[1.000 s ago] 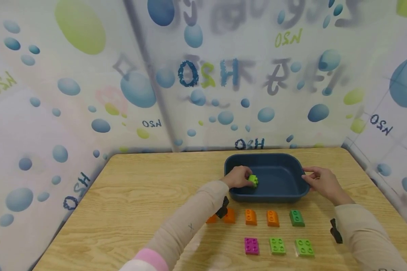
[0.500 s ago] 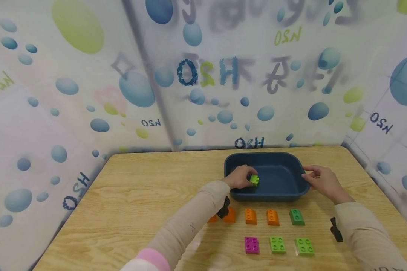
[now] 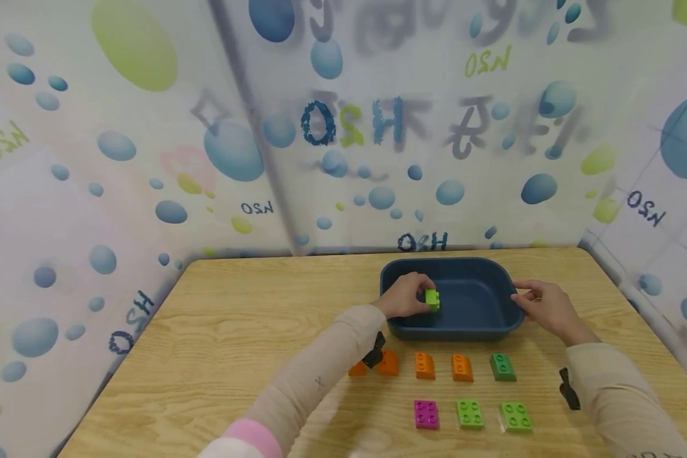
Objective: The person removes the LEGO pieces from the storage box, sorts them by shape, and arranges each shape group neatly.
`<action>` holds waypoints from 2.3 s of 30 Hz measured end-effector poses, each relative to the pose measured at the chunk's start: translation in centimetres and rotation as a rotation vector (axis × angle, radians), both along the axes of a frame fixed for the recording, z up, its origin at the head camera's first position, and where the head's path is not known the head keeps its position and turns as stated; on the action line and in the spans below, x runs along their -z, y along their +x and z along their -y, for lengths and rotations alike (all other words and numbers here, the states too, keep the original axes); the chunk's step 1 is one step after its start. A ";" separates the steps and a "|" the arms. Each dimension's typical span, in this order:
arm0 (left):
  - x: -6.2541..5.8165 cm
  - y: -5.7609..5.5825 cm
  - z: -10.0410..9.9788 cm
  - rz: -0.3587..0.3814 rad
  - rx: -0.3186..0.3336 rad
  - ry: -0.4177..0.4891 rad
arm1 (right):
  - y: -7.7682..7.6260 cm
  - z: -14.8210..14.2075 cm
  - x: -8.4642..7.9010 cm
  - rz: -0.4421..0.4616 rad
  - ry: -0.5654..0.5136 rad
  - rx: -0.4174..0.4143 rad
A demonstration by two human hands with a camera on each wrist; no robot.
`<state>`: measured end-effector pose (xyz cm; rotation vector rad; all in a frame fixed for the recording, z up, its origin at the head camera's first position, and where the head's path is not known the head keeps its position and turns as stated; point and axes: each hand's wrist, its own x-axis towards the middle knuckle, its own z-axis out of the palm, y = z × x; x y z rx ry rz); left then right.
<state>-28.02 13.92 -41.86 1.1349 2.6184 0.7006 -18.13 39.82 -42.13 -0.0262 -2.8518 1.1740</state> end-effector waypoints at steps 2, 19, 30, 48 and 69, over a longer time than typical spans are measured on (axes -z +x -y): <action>-0.2 0.1 0.4 -0.006 0.004 0.023 | 0.0 0.0 0.0 0.001 0.004 -0.002; -1.6 2.6 4.6 0.044 0.117 0.228 | 0.0 0.0 0.0 -0.008 0.024 0.000; -2.1 5.8 7.7 0.030 0.152 0.313 | 0.0 0.0 0.0 -0.013 0.015 -0.001; -0.6 12.1 11.5 0.272 0.167 0.407 | 0.0 0.0 0.1 -0.019 0.015 -0.009; 3.7 14.1 13.2 0.107 0.114 0.253 | -0.2 0.1 -0.1 -0.021 0.033 -0.004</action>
